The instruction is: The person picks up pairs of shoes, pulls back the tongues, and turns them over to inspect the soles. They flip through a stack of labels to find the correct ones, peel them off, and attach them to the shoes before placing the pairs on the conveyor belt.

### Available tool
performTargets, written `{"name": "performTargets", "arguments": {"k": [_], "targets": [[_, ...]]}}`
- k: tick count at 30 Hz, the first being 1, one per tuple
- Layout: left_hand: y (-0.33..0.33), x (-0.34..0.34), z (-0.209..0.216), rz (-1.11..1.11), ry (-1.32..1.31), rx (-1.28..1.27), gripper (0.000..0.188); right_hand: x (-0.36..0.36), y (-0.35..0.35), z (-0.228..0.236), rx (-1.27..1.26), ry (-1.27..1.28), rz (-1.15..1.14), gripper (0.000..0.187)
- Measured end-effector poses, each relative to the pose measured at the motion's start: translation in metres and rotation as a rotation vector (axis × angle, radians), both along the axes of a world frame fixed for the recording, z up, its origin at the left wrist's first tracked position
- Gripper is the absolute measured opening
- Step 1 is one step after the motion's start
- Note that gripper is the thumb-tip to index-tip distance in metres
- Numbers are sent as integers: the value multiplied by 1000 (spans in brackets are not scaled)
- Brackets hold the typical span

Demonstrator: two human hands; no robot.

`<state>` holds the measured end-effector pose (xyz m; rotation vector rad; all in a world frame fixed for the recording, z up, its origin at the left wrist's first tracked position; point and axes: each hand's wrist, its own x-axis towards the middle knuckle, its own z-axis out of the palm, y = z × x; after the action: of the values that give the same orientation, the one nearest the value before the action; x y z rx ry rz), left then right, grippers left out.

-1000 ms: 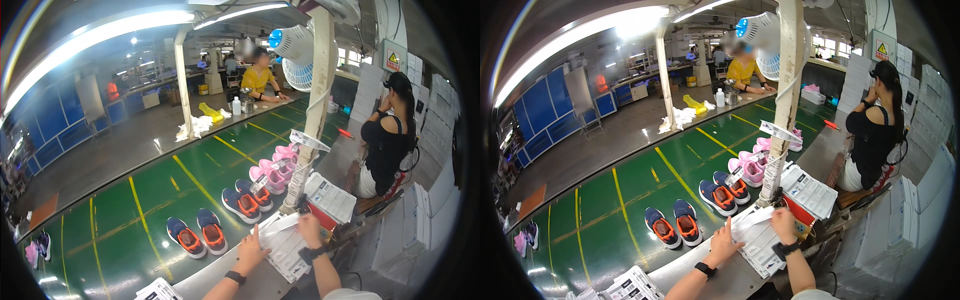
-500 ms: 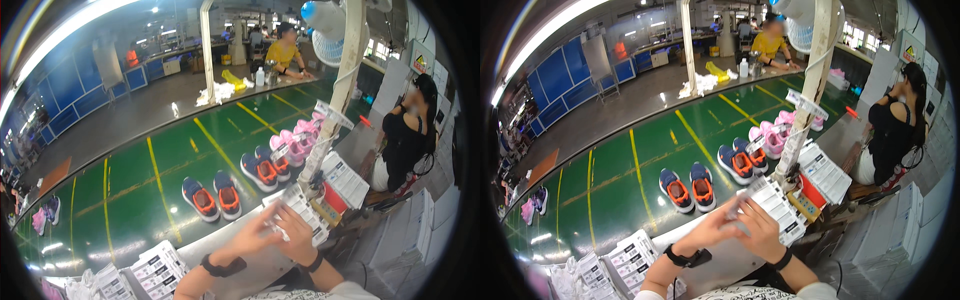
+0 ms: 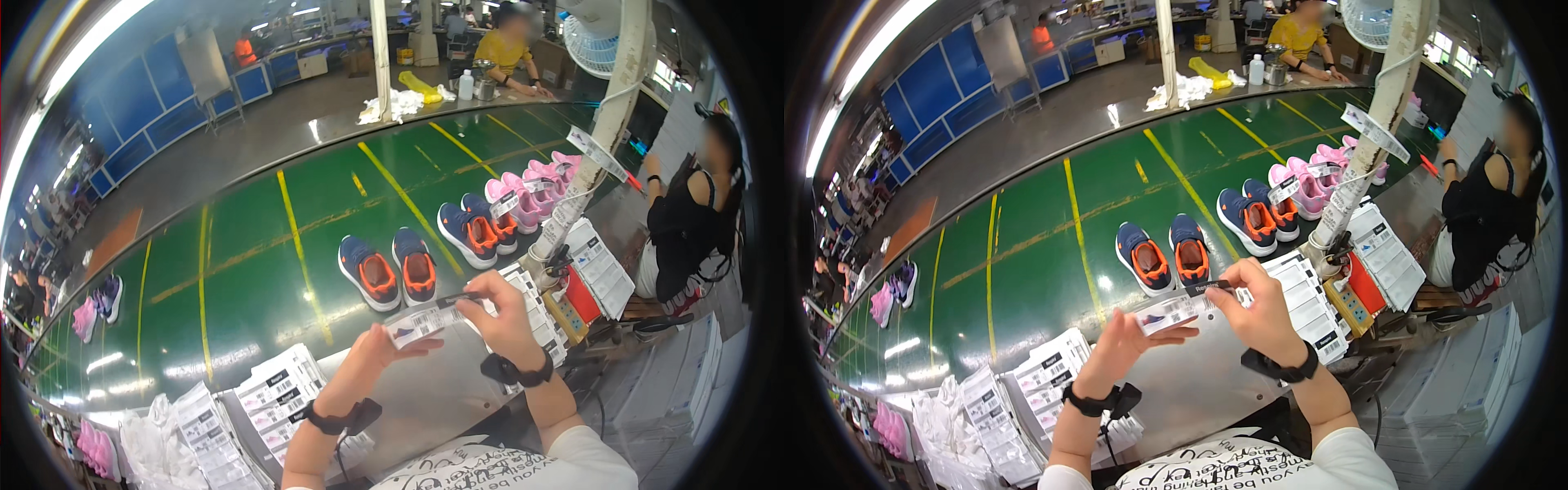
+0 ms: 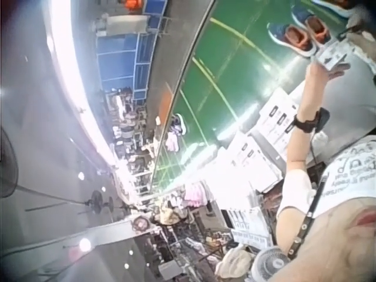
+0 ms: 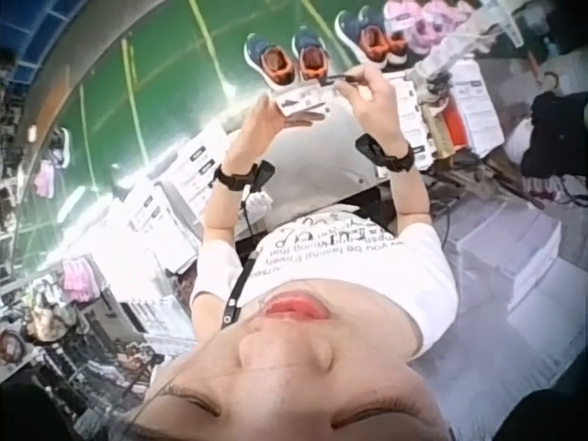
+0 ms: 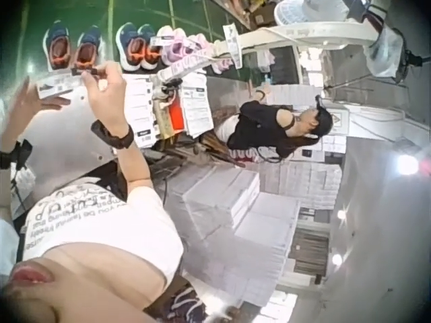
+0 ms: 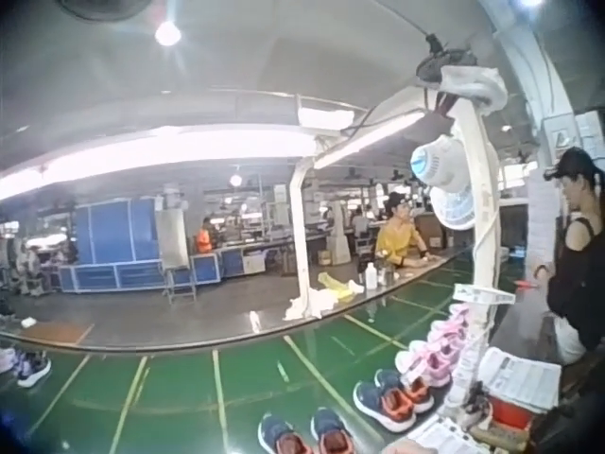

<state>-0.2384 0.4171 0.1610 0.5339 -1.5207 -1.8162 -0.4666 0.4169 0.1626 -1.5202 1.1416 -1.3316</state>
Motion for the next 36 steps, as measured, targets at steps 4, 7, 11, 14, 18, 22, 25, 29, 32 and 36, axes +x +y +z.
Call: {"name": "performTargets", "arguments": {"k": [4,7,11,14,18,22,25,29,32,36], "targets": [[-34,0,-58,84,448,1063,69,-26,-74,-49,-57,-18,-218,12],[-45,-3,-94,264,529,1093,53,-23,-106,-53,109,-143,-226,25],[-56,4,-137,280,552,1084,38,-4,-140,-94,293,-66,-128,42],[-61,15,-173,312,523,1123,30,12,-169,-145,244,152,-230,56],[-64,16,-176,483,399,1111,20,7,-176,-155,294,253,-318,82],[-63,13,-178,472,301,1014,20,-10,-182,-171,337,311,-334,99],[-62,23,-182,493,306,1011,19,4,-173,-163,608,152,-118,74],[-62,25,-189,473,318,1003,24,36,-167,-165,503,209,-209,43],[-60,33,-183,471,317,987,18,77,-156,-156,609,-34,90,52],[-58,47,-176,644,194,780,18,122,-128,-158,627,-186,57,59]]}}
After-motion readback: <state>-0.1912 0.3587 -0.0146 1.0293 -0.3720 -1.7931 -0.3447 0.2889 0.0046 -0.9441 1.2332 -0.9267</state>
